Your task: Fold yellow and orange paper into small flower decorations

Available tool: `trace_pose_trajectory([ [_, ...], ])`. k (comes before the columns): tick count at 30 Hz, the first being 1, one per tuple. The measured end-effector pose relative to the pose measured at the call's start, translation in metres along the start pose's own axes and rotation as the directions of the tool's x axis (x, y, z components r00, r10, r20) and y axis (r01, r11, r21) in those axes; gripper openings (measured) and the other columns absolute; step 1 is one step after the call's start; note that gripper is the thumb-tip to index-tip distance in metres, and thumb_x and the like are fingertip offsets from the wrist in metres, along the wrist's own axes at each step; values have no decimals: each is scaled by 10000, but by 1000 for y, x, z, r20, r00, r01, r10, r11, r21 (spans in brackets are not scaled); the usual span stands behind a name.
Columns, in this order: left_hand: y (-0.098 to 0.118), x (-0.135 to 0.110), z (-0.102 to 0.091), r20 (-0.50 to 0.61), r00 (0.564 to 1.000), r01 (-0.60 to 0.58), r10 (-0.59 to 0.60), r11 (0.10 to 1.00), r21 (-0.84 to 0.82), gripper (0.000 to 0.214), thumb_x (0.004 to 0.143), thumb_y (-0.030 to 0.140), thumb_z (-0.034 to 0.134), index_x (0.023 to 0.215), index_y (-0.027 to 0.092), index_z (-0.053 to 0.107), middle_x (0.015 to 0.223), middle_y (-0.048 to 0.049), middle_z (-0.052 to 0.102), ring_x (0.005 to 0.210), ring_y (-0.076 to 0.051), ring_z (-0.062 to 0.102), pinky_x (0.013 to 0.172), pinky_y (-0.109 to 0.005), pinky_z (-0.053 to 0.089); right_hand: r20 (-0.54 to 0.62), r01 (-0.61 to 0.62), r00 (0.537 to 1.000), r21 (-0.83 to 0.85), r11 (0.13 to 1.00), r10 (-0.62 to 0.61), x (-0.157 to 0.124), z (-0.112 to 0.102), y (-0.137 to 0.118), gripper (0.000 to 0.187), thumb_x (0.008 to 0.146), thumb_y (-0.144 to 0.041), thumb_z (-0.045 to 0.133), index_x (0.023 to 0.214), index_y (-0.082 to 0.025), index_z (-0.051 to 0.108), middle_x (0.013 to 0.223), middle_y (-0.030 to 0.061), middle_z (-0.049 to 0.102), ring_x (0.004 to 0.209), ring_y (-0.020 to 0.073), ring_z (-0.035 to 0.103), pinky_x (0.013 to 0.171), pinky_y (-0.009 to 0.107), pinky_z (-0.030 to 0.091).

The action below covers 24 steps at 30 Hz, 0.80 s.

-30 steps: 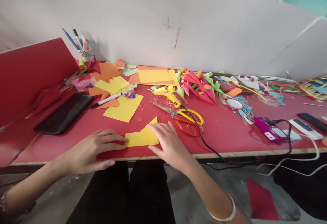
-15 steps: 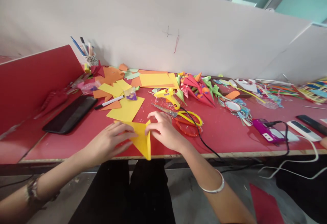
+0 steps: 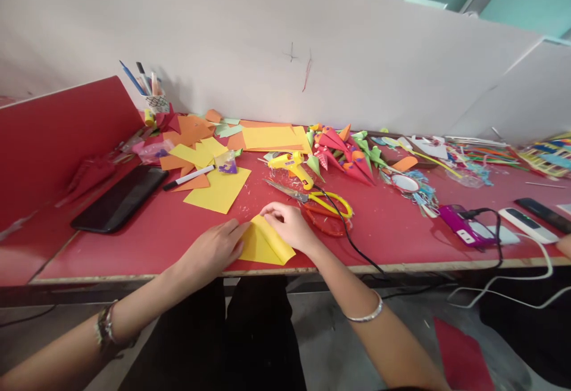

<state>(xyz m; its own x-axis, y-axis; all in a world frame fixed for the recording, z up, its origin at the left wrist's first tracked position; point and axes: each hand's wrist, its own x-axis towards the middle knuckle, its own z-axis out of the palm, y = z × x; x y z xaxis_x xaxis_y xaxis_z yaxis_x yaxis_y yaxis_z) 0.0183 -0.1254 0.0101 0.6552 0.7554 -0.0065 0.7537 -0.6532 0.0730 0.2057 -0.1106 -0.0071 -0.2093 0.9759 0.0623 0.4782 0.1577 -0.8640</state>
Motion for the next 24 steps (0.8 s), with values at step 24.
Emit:
trace_pose_trajectory([
  [24,10,1,-1,48,998,-39,29,971,237,415,814,66,394,1228,48,396,939,-130,567,794,-201,599,586,-276,489,-189,-9,980,-326,945,-56,-21,6,-1,150,802,-228,413,832,-218,560,455,-63,428,431,103,412,570,237,345],
])
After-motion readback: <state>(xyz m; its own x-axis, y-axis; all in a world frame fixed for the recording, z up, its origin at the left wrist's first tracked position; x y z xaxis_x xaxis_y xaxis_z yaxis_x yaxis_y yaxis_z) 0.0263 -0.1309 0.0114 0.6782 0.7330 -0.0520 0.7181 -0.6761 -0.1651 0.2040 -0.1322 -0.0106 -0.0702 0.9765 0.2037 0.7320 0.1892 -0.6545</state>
